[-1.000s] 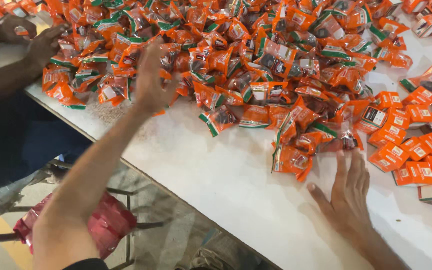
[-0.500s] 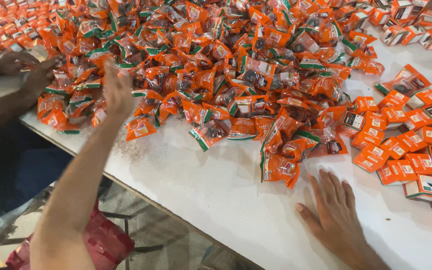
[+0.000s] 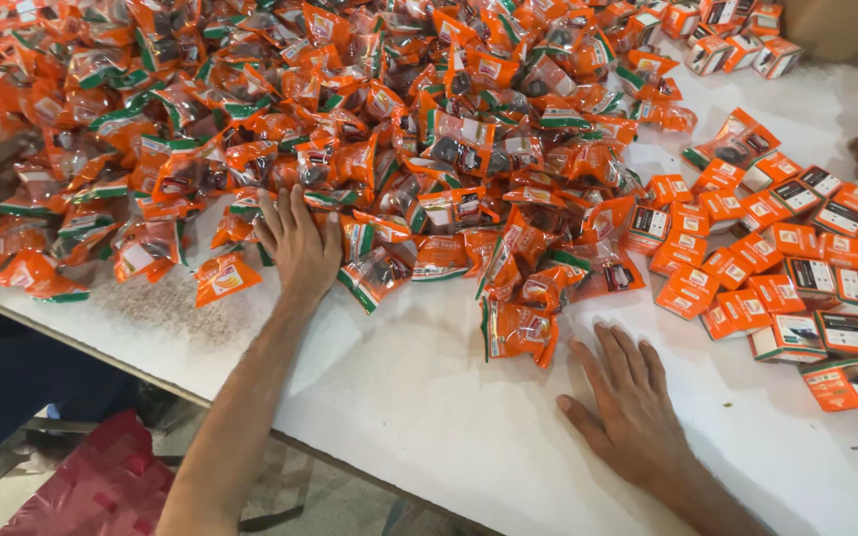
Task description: The person picks small plastic-wrapped items from a pile on the table and inserts them into small orange cardboard boxes, folding the box flaps closed. They also sweep scattered boxes and packets toward themselves and place finished boxes aside while another person works across the table.
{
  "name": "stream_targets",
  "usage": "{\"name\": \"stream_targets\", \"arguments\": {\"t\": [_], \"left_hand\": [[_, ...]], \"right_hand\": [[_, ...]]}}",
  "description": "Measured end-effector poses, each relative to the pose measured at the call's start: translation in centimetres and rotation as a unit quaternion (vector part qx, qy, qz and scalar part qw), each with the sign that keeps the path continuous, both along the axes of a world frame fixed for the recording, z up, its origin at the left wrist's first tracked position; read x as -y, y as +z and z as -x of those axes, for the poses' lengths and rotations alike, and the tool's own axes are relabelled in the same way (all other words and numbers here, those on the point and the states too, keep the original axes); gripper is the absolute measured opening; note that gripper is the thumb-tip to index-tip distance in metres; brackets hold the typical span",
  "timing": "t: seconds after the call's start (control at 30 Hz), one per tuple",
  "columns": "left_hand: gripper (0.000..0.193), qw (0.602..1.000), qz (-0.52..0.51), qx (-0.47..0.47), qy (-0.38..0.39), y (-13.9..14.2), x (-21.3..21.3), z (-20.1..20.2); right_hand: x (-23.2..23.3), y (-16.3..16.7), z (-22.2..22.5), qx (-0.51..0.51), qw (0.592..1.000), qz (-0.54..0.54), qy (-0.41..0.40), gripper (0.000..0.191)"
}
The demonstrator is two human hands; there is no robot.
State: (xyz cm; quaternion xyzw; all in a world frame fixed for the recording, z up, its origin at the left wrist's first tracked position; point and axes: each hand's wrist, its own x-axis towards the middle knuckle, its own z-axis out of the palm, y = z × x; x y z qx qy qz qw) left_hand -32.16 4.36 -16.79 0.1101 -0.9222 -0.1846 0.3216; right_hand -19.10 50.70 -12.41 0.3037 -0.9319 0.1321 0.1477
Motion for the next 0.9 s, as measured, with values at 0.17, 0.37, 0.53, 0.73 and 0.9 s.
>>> {"name": "stream_targets", "arguments": {"t": [0.17, 0.37, 0.53, 0.73, 0.9], "left_hand": [[0.069, 1.0, 0.003, -0.012, -0.012, 0.2, -0.1, -1.1], [0.064, 0.999, -0.011, -0.017, -0.032, 1.0, -0.1, -1.7], [0.064, 0.999, -0.009, -0.02, -0.034, 0.9, -0.1, -1.7], [0.069, 0.995, -0.022, -0.077, -0.065, 1.6, -0.2, -2.4], [0.069, 0.966, 0.076, -0.166, -0.182, 3.4, -4.1, -4.6]], "right_hand": [[0.1, 0.2, -0.4, 0.003, 1.0, -0.011, 0.001, 0.066], [0.1, 0.6, -0.4, 0.02, 1.0, -0.015, -0.002, 0.067], [0.2, 0.8, -0.4, 0.021, 1.0, -0.014, -0.003, 0.067], [0.2, 0.8, -0.3, 0.017, 1.0, -0.011, -0.002, 0.066], [0.1, 1.0, -0.5, 0.028, 1.0, -0.007, 0.001, 0.064]]}}
